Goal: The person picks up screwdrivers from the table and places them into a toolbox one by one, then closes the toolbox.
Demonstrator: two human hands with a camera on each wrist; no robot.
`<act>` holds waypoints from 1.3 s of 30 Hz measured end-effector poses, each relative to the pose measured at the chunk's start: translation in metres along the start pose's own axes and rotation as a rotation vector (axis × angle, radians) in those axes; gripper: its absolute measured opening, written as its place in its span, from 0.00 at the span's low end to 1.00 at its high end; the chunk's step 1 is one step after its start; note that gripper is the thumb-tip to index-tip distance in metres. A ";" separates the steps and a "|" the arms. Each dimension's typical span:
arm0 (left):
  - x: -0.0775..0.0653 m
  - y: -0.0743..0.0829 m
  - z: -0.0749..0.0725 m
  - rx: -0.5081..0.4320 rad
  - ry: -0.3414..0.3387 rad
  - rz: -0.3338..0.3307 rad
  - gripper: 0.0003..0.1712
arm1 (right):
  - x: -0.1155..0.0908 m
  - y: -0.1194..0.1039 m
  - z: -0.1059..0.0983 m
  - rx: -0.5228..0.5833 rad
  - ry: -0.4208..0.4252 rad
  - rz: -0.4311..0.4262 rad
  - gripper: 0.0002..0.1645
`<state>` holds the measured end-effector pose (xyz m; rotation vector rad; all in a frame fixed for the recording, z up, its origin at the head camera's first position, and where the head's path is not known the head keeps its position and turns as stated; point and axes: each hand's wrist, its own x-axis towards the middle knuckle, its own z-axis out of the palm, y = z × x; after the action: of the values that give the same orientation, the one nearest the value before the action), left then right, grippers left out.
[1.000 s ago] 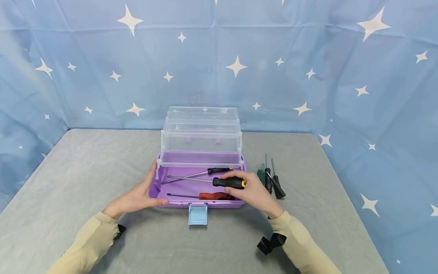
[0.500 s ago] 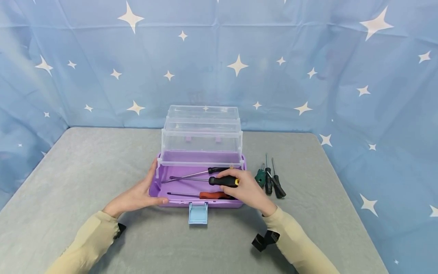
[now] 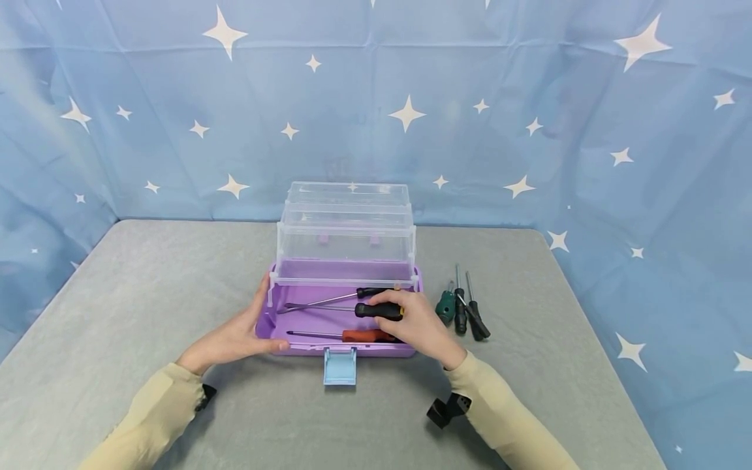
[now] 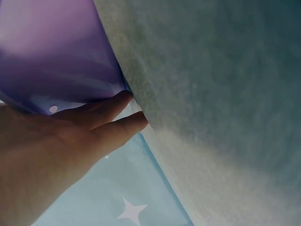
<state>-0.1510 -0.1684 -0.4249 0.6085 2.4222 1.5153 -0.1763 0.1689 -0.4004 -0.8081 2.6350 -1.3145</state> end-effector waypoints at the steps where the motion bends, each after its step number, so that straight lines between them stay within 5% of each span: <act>1: 0.000 0.000 0.000 -0.001 0.002 0.005 0.76 | 0.000 0.000 0.000 -0.002 0.009 -0.009 0.15; 21: -0.001 -0.001 0.000 -0.025 0.005 0.001 0.75 | -0.026 0.004 -0.025 0.092 0.243 -0.034 0.10; 29: -0.002 0.000 0.000 -0.023 0.002 0.003 0.76 | -0.033 -0.021 -0.040 0.086 0.279 -0.050 0.10; 39: -0.002 0.000 0.001 -0.013 0.003 -0.014 0.76 | -0.039 -0.017 -0.050 0.060 0.318 -0.066 0.11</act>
<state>-0.1489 -0.1686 -0.4252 0.5858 2.4116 1.5259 -0.1508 0.2162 -0.3619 -0.7377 2.8058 -1.6560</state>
